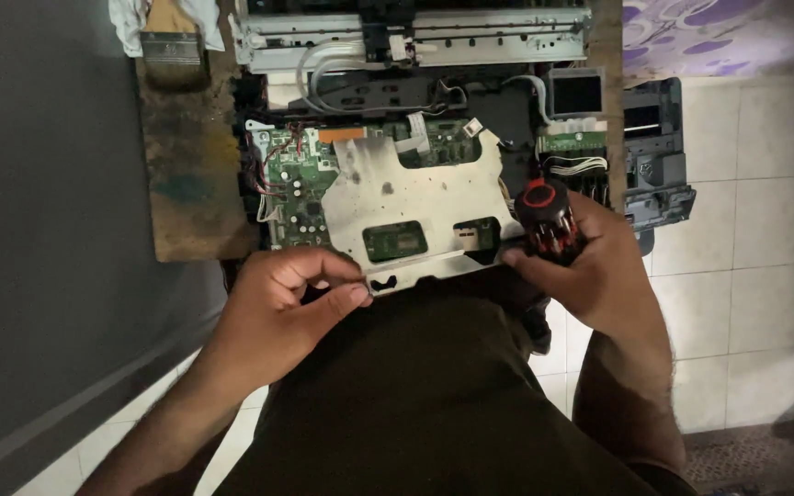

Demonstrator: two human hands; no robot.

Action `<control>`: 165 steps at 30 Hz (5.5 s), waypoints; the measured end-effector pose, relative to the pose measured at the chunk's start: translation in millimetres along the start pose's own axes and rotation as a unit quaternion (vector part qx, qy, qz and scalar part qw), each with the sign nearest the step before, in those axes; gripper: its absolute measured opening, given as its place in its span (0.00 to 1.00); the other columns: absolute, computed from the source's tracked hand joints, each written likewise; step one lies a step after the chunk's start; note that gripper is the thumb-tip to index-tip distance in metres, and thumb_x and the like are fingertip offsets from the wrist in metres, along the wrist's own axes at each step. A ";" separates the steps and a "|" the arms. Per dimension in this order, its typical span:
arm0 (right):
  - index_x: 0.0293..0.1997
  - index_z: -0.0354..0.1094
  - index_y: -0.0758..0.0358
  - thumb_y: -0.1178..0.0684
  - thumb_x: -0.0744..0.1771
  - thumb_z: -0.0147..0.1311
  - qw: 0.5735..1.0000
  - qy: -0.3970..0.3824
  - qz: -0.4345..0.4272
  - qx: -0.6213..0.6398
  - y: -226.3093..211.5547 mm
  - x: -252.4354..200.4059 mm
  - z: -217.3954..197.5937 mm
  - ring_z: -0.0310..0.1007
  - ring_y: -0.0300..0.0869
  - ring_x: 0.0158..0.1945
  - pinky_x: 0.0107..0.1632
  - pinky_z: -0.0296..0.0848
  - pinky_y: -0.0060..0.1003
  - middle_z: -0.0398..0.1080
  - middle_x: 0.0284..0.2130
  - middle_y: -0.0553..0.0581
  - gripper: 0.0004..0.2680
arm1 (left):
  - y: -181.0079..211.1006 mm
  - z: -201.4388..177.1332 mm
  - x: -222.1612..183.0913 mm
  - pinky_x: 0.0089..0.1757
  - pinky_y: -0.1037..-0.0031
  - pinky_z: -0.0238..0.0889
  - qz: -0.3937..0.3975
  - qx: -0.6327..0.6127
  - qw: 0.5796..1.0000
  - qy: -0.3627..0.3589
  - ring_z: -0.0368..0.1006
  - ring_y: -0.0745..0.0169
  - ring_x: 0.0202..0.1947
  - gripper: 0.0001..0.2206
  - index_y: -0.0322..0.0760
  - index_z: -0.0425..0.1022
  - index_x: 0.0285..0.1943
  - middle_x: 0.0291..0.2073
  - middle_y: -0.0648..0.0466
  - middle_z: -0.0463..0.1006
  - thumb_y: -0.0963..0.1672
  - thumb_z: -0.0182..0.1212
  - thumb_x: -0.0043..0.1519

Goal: The person is disassembling a printer by removing screws and various internal components from the base unit.

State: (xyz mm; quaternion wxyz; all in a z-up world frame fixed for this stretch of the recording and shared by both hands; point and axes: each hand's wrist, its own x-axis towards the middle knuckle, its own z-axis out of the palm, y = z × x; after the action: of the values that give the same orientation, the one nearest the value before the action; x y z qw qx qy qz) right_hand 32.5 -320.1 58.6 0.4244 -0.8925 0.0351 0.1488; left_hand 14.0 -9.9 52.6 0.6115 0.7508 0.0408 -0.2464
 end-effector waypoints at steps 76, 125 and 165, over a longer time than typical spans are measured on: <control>0.26 0.55 0.52 0.55 0.73 0.56 0.856 0.463 0.213 0.084 219.5 -38.9 -122.8 0.57 0.26 0.32 0.39 0.55 0.21 0.58 0.27 0.40 0.15 | 81.9 70.2 151.7 0.48 0.58 0.72 0.164 0.399 0.902 0.030 0.78 0.51 0.44 0.10 0.35 0.81 0.49 0.46 0.44 0.81 0.37 0.54 0.65; 0.32 0.67 0.57 0.62 0.62 0.61 0.725 0.496 0.341 0.334 356.5 59.7 -56.5 0.62 0.32 0.19 0.18 0.51 0.28 0.65 0.21 0.47 0.06 | 50.7 -8.9 114.3 0.54 0.50 0.60 0.352 0.461 0.815 0.010 0.76 0.54 0.43 0.08 0.38 0.82 0.49 0.42 0.51 0.83 0.41 0.70 0.63; 0.36 0.76 0.62 0.44 0.51 0.66 0.759 0.366 0.524 0.123 518.6 141.9 27.3 0.72 0.43 0.29 0.31 0.70 0.41 0.75 0.27 0.49 0.18 | 27.2 -33.8 77.2 0.70 0.52 0.51 0.294 0.449 0.834 0.132 0.78 0.47 0.51 0.03 0.37 0.84 0.47 0.48 0.47 0.83 0.39 0.68 0.68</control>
State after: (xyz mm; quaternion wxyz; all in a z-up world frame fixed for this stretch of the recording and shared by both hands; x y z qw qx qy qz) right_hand 63.3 -620.7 -387.0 0.3406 -0.6614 0.6682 0.0045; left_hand 102.2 -3.5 49.0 0.2398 0.9447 -0.2166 0.0550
